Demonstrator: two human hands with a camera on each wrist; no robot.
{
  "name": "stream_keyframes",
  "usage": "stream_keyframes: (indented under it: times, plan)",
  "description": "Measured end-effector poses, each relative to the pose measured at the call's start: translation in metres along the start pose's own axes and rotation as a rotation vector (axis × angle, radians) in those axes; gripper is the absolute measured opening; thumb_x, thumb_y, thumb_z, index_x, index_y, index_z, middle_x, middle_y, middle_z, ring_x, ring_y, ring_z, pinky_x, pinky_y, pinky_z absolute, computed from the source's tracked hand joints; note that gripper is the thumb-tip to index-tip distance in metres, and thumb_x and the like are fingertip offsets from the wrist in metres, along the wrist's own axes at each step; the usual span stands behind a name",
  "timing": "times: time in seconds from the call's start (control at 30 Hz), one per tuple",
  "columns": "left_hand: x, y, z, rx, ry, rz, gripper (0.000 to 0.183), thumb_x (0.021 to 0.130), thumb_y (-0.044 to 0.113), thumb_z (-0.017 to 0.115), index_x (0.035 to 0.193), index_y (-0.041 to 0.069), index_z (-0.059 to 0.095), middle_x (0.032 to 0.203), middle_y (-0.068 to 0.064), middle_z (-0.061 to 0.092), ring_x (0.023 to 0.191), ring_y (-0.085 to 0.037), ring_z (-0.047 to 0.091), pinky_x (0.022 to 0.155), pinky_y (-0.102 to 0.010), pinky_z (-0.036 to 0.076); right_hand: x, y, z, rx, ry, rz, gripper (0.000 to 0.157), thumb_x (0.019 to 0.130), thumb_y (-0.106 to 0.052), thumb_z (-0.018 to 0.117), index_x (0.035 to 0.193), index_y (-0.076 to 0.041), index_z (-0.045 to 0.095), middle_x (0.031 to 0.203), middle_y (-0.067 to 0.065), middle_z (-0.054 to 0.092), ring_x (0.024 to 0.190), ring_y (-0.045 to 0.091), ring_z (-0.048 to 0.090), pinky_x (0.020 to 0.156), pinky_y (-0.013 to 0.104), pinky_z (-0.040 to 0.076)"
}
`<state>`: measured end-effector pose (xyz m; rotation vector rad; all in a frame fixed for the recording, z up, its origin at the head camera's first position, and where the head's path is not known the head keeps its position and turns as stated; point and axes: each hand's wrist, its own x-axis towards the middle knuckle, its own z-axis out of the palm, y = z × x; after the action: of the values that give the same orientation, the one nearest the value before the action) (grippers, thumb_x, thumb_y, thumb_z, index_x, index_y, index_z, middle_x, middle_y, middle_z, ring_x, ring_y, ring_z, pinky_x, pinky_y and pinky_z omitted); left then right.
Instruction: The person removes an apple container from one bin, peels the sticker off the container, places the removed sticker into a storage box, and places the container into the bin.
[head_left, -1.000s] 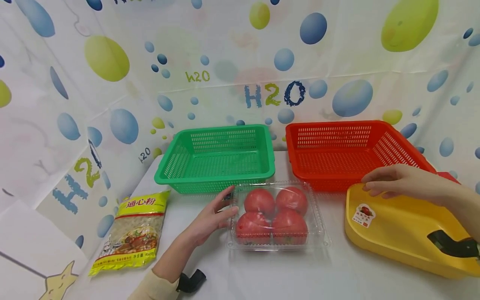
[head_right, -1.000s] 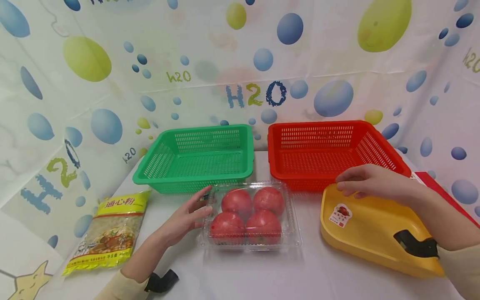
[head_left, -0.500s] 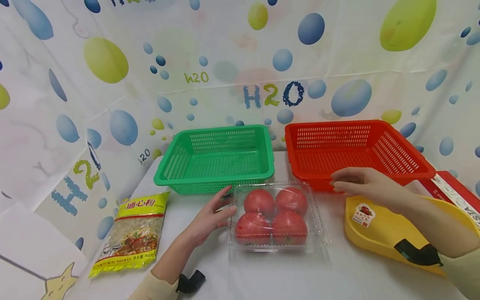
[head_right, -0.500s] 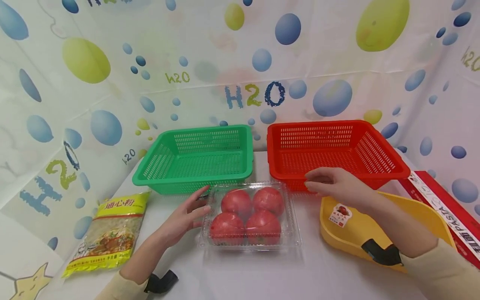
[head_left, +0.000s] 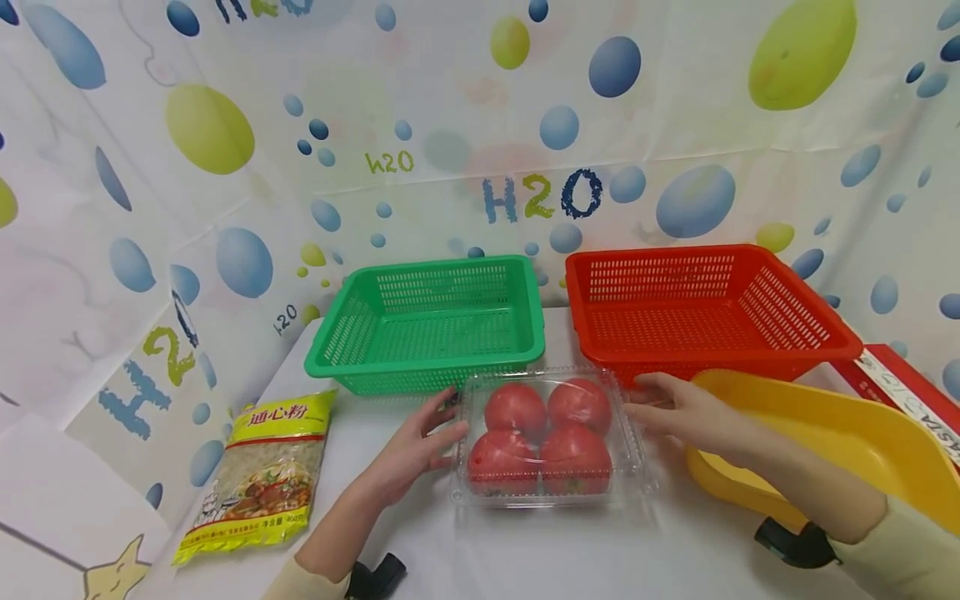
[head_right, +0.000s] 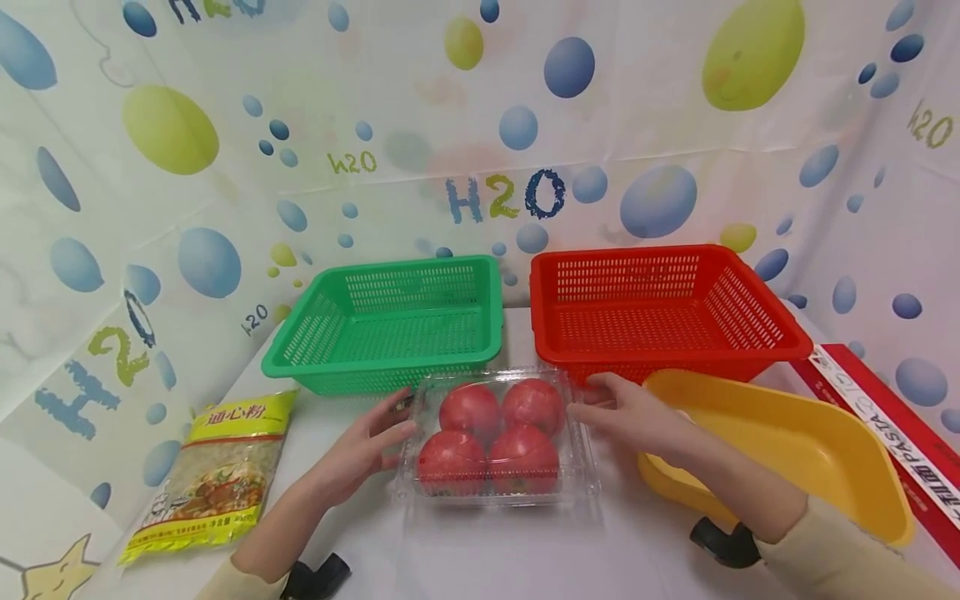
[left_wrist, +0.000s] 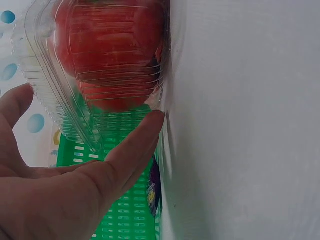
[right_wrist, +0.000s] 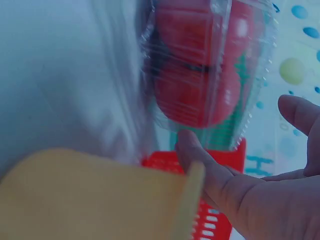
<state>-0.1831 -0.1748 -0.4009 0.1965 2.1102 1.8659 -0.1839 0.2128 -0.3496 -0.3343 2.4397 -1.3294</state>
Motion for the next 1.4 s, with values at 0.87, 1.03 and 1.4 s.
stream_keyframes:
  times: [0.87,1.03,1.4]
  plan:
    - [-0.003,-0.005,0.002,-0.097,-0.056,-0.053,0.067,0.103,0.028,0.06,0.156,0.005,0.027,0.157,-0.027,0.03,0.138,-0.046,0.038,0.096,-0.057,0.05,0.009,0.009,0.035,0.479,-0.112,0.232,0.093,0.101,-0.036,0.059,0.161,-0.005,-0.005,0.159,0.028,0.009,0.142,0.049,0.015,0.112,0.068,0.023]
    - [-0.006,-0.003,0.004,-0.142,-0.076,-0.063,0.068,0.103,0.028,0.059,0.157,0.004,0.024,0.159,-0.028,0.024,0.14,-0.049,0.034,0.095,-0.061,0.049,0.005,0.011,0.035,0.625,-0.128,0.266,0.091,0.103,-0.035,0.056,0.161,-0.012,-0.009,0.159,0.027,0.007,0.139,0.047,0.021,0.112,0.062,0.03]
    - [-0.015,0.003,0.001,-0.171,-0.115,-0.088,0.072,0.104,0.029,0.055,0.159,0.001,0.018,0.162,-0.026,0.019,0.132,-0.043,0.047,0.093,-0.054,0.053,-0.006,0.002,0.038,0.73,-0.146,0.287,0.083,0.101,-0.028,0.058,0.163,-0.019,0.003,0.155,0.023,0.021,0.127,0.039,0.04,0.094,0.045,0.051]
